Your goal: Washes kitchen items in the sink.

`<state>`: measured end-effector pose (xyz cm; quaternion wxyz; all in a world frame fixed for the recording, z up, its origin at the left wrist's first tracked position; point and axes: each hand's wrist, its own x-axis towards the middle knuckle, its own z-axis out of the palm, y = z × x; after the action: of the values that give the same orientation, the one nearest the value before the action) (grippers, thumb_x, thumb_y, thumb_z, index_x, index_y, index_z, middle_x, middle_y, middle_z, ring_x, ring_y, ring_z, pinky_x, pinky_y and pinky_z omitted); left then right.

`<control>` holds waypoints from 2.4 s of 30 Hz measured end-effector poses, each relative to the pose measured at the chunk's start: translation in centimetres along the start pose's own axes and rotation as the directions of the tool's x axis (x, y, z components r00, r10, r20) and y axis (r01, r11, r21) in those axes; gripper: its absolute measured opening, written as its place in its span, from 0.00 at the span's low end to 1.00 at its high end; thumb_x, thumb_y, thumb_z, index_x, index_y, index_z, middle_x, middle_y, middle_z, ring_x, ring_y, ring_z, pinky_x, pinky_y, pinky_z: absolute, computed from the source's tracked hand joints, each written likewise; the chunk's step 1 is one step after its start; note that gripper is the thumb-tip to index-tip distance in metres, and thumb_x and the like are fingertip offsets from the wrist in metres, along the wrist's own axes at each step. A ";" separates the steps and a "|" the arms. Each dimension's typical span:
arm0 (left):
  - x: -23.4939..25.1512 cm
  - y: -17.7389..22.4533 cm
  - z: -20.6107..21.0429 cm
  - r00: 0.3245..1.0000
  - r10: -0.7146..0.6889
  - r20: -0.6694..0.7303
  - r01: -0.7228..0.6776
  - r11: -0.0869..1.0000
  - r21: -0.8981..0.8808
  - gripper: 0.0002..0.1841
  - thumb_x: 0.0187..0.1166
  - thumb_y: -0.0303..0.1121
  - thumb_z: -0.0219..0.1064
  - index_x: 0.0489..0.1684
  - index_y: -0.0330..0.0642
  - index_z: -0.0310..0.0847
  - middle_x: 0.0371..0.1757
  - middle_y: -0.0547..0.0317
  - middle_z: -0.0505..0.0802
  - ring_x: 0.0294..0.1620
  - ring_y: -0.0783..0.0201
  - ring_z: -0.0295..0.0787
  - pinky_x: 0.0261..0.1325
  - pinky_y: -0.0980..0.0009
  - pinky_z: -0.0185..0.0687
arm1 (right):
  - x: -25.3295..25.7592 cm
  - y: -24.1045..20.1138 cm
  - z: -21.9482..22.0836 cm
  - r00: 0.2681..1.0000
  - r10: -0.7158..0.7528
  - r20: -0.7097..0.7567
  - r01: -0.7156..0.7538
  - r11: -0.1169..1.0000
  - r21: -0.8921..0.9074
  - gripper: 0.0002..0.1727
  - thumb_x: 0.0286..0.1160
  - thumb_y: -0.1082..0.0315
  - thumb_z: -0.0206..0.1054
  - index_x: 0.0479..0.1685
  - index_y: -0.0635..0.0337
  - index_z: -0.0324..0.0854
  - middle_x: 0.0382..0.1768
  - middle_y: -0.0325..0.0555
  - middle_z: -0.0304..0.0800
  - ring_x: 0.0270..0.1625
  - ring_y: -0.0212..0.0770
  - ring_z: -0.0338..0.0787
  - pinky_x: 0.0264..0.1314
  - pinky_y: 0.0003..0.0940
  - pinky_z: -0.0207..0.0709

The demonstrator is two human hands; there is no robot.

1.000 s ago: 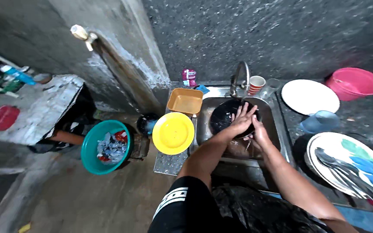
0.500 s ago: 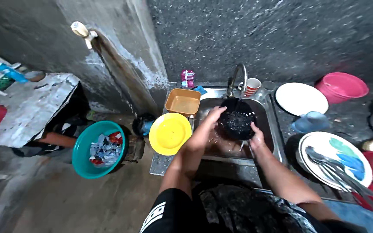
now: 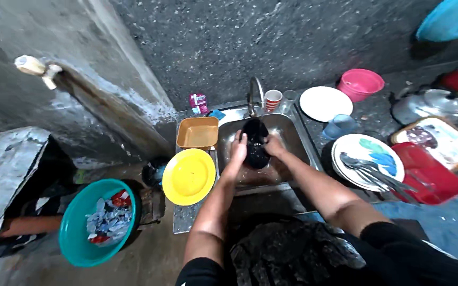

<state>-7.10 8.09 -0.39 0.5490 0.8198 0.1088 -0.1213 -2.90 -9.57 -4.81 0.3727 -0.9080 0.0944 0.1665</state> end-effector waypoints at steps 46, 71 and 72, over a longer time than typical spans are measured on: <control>-0.5 -1.2 -2.9 0.988 -0.147 0.052 0.145 0.748 -0.648 0.37 0.91 0.65 0.39 0.89 0.50 0.61 0.81 0.44 0.79 0.77 0.45 0.78 0.72 0.40 0.77 | -4.2 -7.2 -4.1 0.928 -0.244 0.280 0.353 0.814 -0.461 0.48 0.67 0.56 0.84 0.91 0.47 0.64 0.74 0.70 0.79 0.76 0.74 0.77 0.75 0.77 0.69; 0.5 -1.5 -25.0 0.815 0.046 -0.578 -0.098 0.994 -0.058 0.33 0.94 0.57 0.42 0.93 0.52 0.59 0.87 0.44 0.73 0.88 0.46 0.67 0.87 0.41 0.61 | 1.0 -21.7 9.0 0.928 -0.311 0.205 0.368 0.851 -0.375 0.40 0.68 0.71 0.75 0.85 0.56 0.65 0.60 0.73 0.87 0.62 0.77 0.87 0.59 0.80 0.78; 0.2 -1.1 -24.8 0.809 0.069 -0.583 -0.066 0.997 0.027 0.32 0.93 0.59 0.42 0.93 0.57 0.60 0.86 0.43 0.74 0.86 0.44 0.69 0.84 0.39 0.64 | 1.1 -21.9 9.8 0.926 -0.315 0.209 0.375 0.838 -0.397 0.39 0.66 0.70 0.76 0.83 0.55 0.67 0.59 0.72 0.88 0.61 0.77 0.88 0.58 0.80 0.78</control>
<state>-5.23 31.49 7.73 0.4906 0.8224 0.2425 0.1552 2.37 12.77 2.40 0.1929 -0.9561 -0.1355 0.1740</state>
